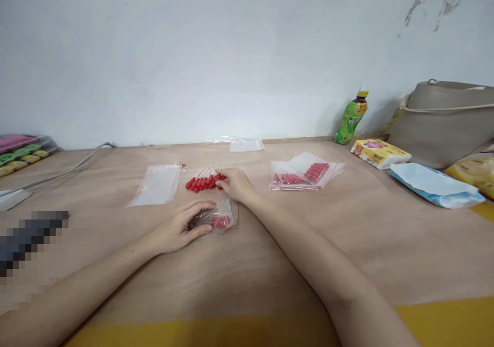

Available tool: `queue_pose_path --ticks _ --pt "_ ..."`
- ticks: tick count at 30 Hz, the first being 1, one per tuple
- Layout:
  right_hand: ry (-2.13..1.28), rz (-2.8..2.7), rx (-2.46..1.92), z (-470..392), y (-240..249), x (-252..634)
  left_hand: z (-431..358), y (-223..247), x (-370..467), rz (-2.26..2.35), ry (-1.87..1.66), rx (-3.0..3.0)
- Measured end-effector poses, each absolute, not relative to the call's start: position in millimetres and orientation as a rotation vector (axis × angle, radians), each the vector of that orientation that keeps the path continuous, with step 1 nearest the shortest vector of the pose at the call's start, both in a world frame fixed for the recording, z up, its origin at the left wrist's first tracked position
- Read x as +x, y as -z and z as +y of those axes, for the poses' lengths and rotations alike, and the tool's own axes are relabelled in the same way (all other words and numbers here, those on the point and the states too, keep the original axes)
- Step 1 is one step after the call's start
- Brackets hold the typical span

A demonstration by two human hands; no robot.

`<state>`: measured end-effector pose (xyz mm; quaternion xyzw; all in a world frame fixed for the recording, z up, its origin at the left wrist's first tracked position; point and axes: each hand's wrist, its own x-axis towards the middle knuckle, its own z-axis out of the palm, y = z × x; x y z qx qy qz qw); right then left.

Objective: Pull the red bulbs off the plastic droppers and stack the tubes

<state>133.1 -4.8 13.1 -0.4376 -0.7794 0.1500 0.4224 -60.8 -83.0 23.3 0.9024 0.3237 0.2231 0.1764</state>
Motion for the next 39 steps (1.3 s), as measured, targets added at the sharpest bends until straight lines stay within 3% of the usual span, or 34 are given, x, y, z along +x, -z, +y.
queue_pose_path --ticks 29,39 --pt "-0.629 -1.663 -1.124 5 8 134 -83 -23 -61 0.907 -0.645 2.567" --pt "-0.705 -1.644 -1.165 -75 -2 169 -84 -24 -60 0.928 -0.641 2.534"
